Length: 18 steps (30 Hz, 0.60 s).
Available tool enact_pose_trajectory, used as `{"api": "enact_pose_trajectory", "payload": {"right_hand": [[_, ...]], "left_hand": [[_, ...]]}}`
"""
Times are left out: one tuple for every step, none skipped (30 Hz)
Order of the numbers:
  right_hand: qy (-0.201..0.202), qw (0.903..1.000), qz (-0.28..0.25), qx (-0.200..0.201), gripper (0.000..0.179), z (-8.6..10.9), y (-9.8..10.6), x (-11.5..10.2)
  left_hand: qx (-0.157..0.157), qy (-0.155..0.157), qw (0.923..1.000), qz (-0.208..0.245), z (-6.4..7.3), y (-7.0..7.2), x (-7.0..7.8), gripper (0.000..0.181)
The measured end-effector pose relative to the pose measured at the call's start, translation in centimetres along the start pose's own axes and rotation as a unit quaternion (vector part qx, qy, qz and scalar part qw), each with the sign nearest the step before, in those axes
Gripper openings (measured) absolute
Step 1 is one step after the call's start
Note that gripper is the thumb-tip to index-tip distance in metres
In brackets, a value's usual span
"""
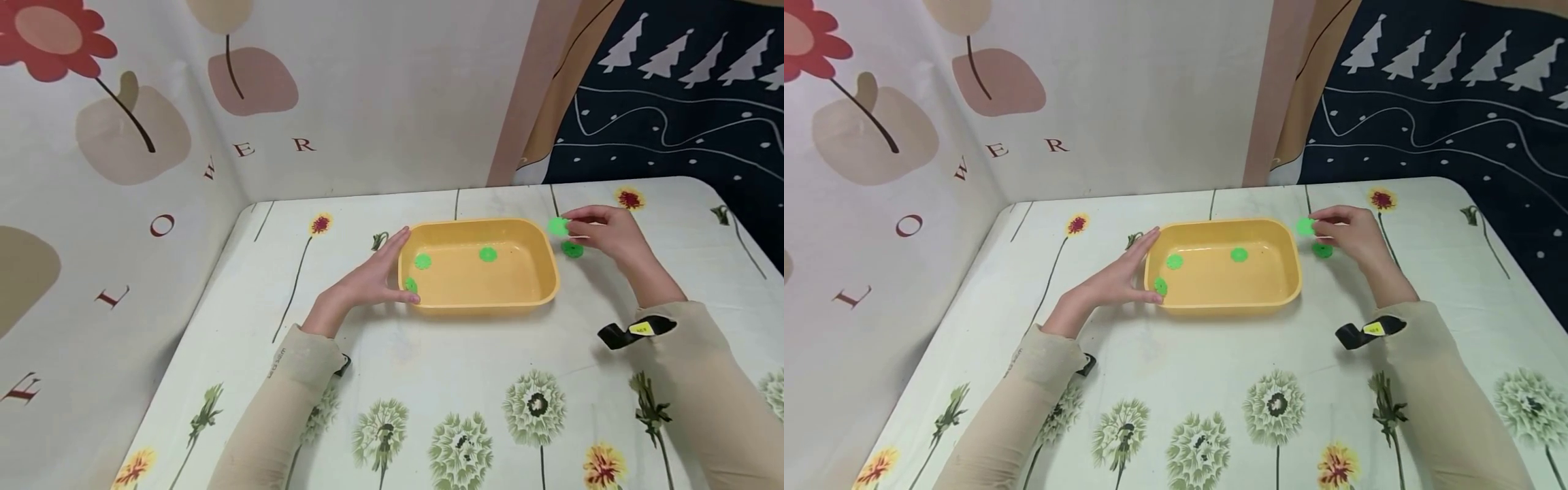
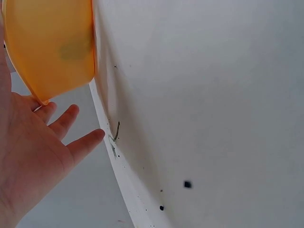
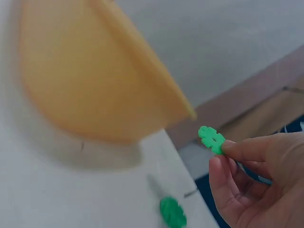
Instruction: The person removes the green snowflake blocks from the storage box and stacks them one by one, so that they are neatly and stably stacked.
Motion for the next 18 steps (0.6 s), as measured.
{"api": "enact_pose_trajectory", "payload": {"right_hand": [[-0.003, 1.0000, -0.005, 0.005, 0.038, -0.2, 0.4, 0.6], [-0.007, 0.9999, -0.011, 0.010, 0.037, -0.3, 0.8, 1.1], [-0.009, 0.9998, -0.006, 0.014, 0.036, -0.4, 1.1, 1.4], [-0.007, 0.9998, 0.006, 0.015, 0.036, -0.3, 1.2, 1.5], [-0.006, 0.9997, 0.018, 0.017, 0.038, -0.2, 1.2, 1.6], [-0.007, 0.9994, 0.030, 0.018, 0.040, -0.1, 1.2, 1.6], [-0.009, 0.9988, 0.044, 0.020, 0.041, 0.0, 1.3, 1.6], [-0.012, 0.9982, 0.056, 0.021, 0.043, 0.1, 1.3, 1.6], [-0.014, 0.9972, 0.070, 0.021, 0.043, 0.2, 1.3, 1.6], [-0.019, 0.9966, 0.077, 0.022, 0.043, 0.3, 1.3, 1.7], [-0.023, 0.9960, 0.083, 0.024, 0.043, 0.4, 1.4, 1.8], [-0.026, 0.9955, 0.087, 0.026, 0.043, 0.4, 1.4, 1.9], [-0.028, 0.9951, 0.091, 0.027, 0.042, 0.5, 1.4, 2.0], [-0.031, 0.9947, 0.095, 0.028, 0.042, 0.5, 1.5, 2.1], [-0.032, 0.9942, 0.098, 0.029, 0.042, 0.5, 1.5, 2.2], [-0.034, 0.9940, 0.100, 0.030, 0.042, 0.4, 1.5, 2.3], [-0.035, 0.9937, 0.102, 0.030, 0.042, 0.4, 1.6, 2.4], [-0.036, 0.9934, 0.104, 0.029, 0.043, 0.3, 1.6, 2.6]], "left_hand": [[0.000, 0.000, 1.0000, 0.001, 0.0, 0.0, 0.0, 0.125], [-0.001, 0.001, 1.0000, 0.002, 0.1, 0.0, 0.0, 0.125], [-0.001, 0.003, 1.0000, 0.003, 0.1, 0.0, 0.0, 0.125], [-0.002, 0.005, 1.0000, 0.004, 0.1, 0.0, 0.0, 0.125], [-0.002, 0.005, 1.0000, 0.004, 0.1, 0.0, 0.0, 0.125], [-0.002, 0.006, 1.0000, 0.004, 0.1, 0.0, 0.0, 0.125], [-0.002, 0.005, 1.0000, 0.004, 0.2, 0.0, 0.0, 0.125], [-0.002, 0.007, 1.0000, 0.005, 0.2, -0.1, 0.0, 0.125], [-0.001, 0.005, 1.0000, 0.005, 0.2, 0.0, 0.0, 0.125], [-0.001, 0.005, 1.0000, 0.005, 0.2, 0.0, 0.0, 0.125], [0.000, 0.003, 1.0000, 0.006, 0.2, 0.0, 0.0, 0.124], [0.000, 0.003, 1.0000, 0.006, 0.1, 0.0, 0.1, 0.124], [0.000, 0.003, 1.0000, 0.007, 0.1, 0.0, 0.1, 0.124], [0.001, 0.003, 1.0000, 0.007, 0.1, 0.0, 0.1, 0.124], [0.001, 0.003, 1.0000, 0.008, 0.1, 0.0, 0.1, 0.124], [0.001, 0.004, 1.0000, 0.008, 0.1, 0.0, 0.1, 0.124], [0.002, 0.002, 1.0000, 0.008, 0.1, 0.0, 0.1, 0.124], [0.001, 0.002, 1.0000, 0.008, 0.1, -0.1, 0.1, 0.124]]}}
Point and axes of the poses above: each hand's wrist, its own z-axis away from the middle knuckle, its own y-axis out of the back of the hand, x = y × z, the point moved 9 cm from there along -z, towards the middle knuckle, and after that the axes turned 9 degrees about -z, right-handed, at the moved point
